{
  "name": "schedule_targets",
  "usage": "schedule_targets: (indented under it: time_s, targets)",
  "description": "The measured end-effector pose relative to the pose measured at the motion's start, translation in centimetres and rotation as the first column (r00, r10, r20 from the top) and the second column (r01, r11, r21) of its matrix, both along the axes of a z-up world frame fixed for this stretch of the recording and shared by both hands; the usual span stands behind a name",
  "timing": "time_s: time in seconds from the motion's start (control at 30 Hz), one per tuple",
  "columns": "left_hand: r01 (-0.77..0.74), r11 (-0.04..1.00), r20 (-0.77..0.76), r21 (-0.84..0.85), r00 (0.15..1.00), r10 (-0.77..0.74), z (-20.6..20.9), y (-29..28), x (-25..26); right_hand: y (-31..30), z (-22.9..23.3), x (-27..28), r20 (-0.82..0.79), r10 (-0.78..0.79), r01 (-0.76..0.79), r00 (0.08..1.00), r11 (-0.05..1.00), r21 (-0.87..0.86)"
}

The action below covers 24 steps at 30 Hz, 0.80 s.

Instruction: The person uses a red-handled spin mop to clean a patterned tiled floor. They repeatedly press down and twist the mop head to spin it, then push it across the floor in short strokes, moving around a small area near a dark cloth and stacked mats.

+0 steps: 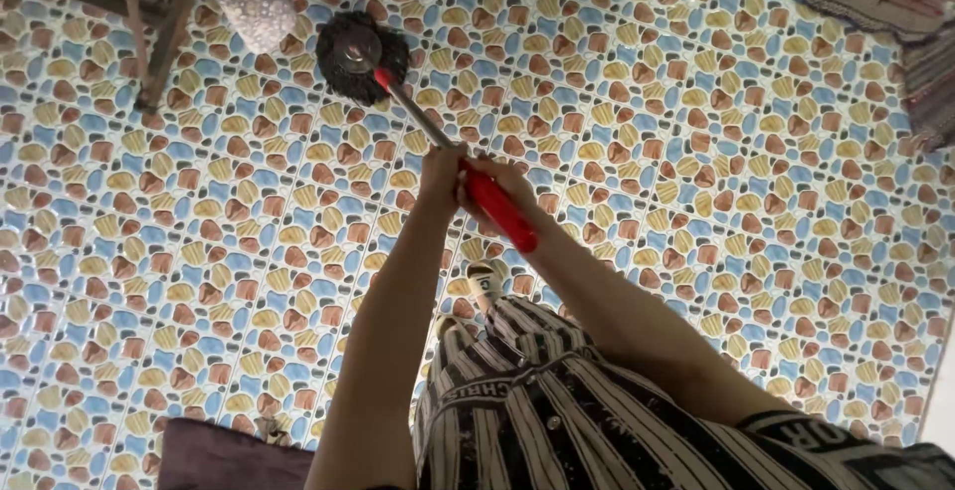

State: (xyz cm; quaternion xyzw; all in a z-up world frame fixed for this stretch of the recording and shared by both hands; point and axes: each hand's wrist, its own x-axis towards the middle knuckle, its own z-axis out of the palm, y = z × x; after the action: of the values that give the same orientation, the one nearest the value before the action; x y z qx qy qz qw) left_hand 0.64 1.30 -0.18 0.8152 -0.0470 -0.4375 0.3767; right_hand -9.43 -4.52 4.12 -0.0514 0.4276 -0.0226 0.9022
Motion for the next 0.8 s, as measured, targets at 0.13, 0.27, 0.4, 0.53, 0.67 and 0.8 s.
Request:
schedule_targets:
  time_s: [0.13,0.27,0.4,0.53,0.67,0.8]
  targets:
    - [-0.115,0.992,-0.077,-0.061,0.991,0.110,-6.2,1.1,-1.9,2.6,-2.6,-2.6,0.119,-0.154,0.141,0.981,0.983,0.115]
    - [-0.390,0.913,-0.350,-0.117,0.877,0.329,-7.3,2.0,-8.6,3.9,-0.9,-8.4,0.027,-0.137,0.134,0.990,0.987,0.086]
    - [-0.337,0.894,-0.340,-0.294,0.911,0.232,4.3,4.1,-17.2,5.2,3.2,-16.3,-0.126,-0.199,0.211,0.972,0.972,0.099]
    - [-0.170,0.981,-0.578,-0.096,0.812,0.084,0.8,4.1,-24.0,7.2,12.9,-20.6,-0.262,-0.309,0.338,0.914,0.939,0.071]
    - [-0.393,0.882,-0.728,-0.261,0.680,0.087,9.1,7.4,-25.7,8.8,17.3,-23.1,-0.331,-0.341,0.367,0.880,0.930,0.018]
    - [-0.418,0.847,-0.711,-0.329,0.700,0.069,9.1,7.5,-23.8,9.2,14.0,-22.4,-0.227,-0.402,0.420,0.887,0.907,0.039]
